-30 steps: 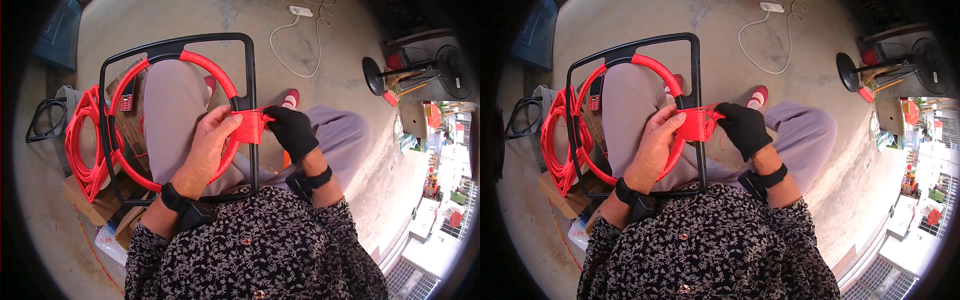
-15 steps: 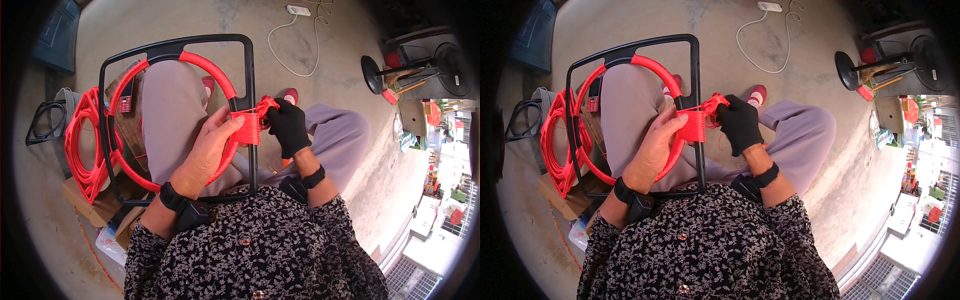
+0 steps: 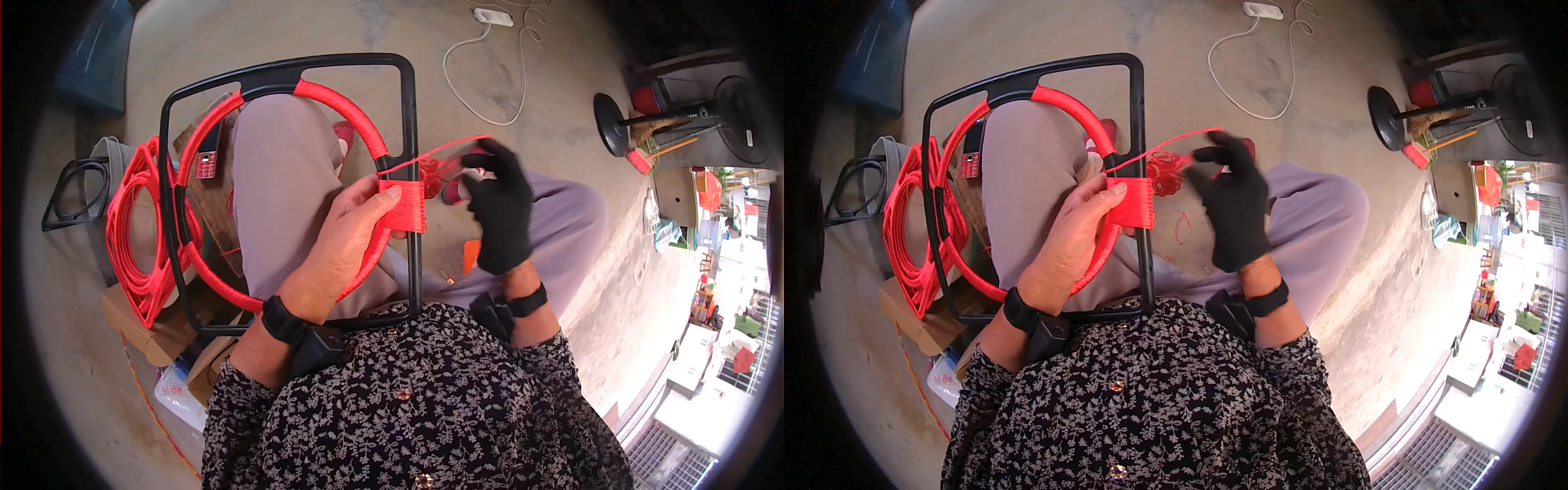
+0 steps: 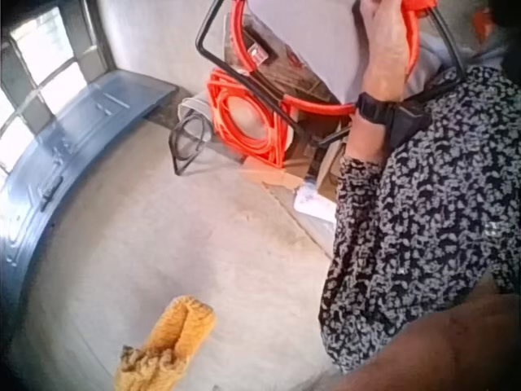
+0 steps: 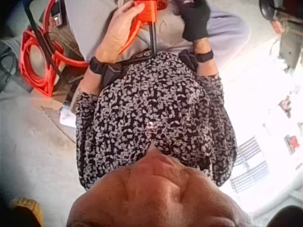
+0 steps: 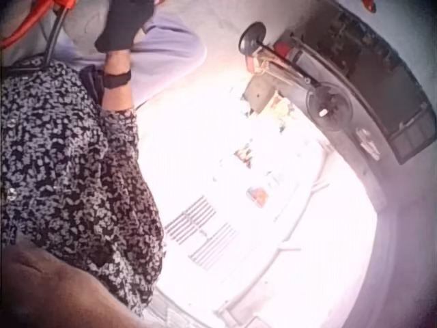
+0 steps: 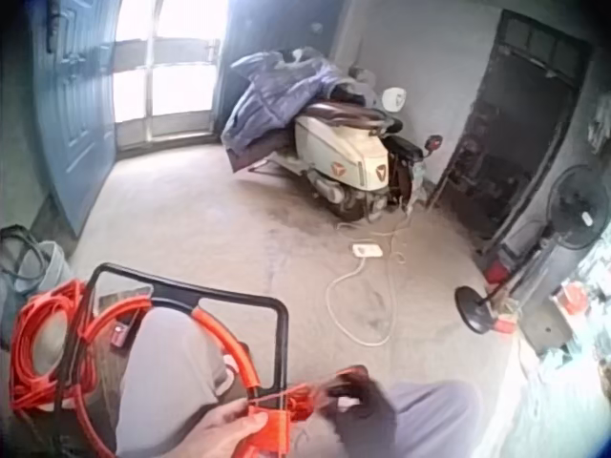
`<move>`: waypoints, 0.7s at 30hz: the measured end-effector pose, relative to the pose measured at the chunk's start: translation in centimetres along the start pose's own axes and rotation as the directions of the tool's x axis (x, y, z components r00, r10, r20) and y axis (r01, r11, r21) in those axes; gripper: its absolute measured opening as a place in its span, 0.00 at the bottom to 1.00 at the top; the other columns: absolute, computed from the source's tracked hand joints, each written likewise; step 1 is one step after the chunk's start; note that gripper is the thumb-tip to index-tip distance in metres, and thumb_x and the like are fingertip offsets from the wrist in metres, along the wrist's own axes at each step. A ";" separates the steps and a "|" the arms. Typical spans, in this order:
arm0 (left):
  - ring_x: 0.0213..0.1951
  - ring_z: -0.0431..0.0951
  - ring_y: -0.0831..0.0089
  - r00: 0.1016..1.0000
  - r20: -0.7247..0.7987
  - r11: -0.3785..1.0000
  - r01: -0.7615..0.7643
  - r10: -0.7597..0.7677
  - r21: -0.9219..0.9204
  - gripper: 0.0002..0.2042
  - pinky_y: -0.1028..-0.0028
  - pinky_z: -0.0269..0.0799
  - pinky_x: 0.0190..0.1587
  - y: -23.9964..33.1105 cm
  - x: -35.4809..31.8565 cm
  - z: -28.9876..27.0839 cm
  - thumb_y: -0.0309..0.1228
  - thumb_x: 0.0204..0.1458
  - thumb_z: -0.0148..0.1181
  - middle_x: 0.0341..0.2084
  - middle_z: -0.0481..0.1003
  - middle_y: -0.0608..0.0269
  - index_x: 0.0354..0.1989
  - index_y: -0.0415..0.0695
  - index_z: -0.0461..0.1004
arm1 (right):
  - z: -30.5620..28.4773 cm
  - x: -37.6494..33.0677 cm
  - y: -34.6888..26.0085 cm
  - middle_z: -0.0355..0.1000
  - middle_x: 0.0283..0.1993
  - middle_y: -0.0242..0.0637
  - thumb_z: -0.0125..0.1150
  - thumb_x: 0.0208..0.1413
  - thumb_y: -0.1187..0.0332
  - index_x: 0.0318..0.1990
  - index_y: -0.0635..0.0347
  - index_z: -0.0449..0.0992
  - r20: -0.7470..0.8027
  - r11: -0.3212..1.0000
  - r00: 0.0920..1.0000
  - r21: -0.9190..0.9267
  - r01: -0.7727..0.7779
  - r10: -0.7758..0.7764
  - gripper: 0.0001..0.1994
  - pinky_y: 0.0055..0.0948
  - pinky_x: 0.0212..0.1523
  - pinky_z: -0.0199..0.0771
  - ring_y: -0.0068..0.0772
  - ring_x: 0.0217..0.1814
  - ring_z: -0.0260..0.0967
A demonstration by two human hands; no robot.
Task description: The recorder is wrapping a red cable around a black metal frame.
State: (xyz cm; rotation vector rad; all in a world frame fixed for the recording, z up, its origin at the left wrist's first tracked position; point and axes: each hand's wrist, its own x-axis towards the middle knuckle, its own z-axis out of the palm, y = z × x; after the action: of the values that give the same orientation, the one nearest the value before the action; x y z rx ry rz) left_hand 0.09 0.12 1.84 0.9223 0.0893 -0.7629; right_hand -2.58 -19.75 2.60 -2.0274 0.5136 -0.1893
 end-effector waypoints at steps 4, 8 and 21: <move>0.33 0.74 0.80 0.999 0.028 0.999 -0.022 0.021 0.029 0.13 0.78 0.70 0.33 0.3 -0.2 0.4 0.34 0.60 0.50 0.33 0.74 0.66 0.48 0.39 0.69 | -1.5 0.1 0.6 0.77 0.36 0.32 0.62 0.49 0.74 0.47 0.59 0.74 -0.117 0.960 0.970 0.161 0.228 -0.211 0.15 0.20 0.29 0.69 0.17 0.28 0.69; 0.33 0.74 0.81 0.999 0.030 1.000 -0.014 0.013 0.027 0.13 0.79 0.70 0.34 0.0 -0.1 0.0 0.34 0.60 0.50 0.34 0.75 0.66 0.48 0.40 0.70 | 0.1 0.7 0.4 0.75 0.34 0.34 0.63 0.47 0.75 0.48 0.59 0.74 0.329 0.971 0.915 0.044 0.235 -0.236 0.17 0.22 0.34 0.71 0.22 0.34 0.72; 0.36 0.76 0.80 0.995 -0.035 0.995 -0.095 0.093 -0.040 0.12 0.76 0.74 0.38 -0.1 0.0 0.5 0.31 0.60 0.50 0.37 0.75 0.65 0.49 0.38 0.69 | 0.3 2.3 2.8 0.72 0.34 0.33 0.63 0.48 0.74 0.47 0.63 0.72 0.551 0.978 0.821 0.202 0.047 -0.154 0.17 0.24 0.31 0.70 0.23 0.29 0.69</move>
State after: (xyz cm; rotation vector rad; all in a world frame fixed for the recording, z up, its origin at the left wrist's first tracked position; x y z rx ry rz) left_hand -0.13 -0.27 2.03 0.8936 0.0898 -0.6562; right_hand -1.15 -21.70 -0.12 -1.8145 0.0081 0.2941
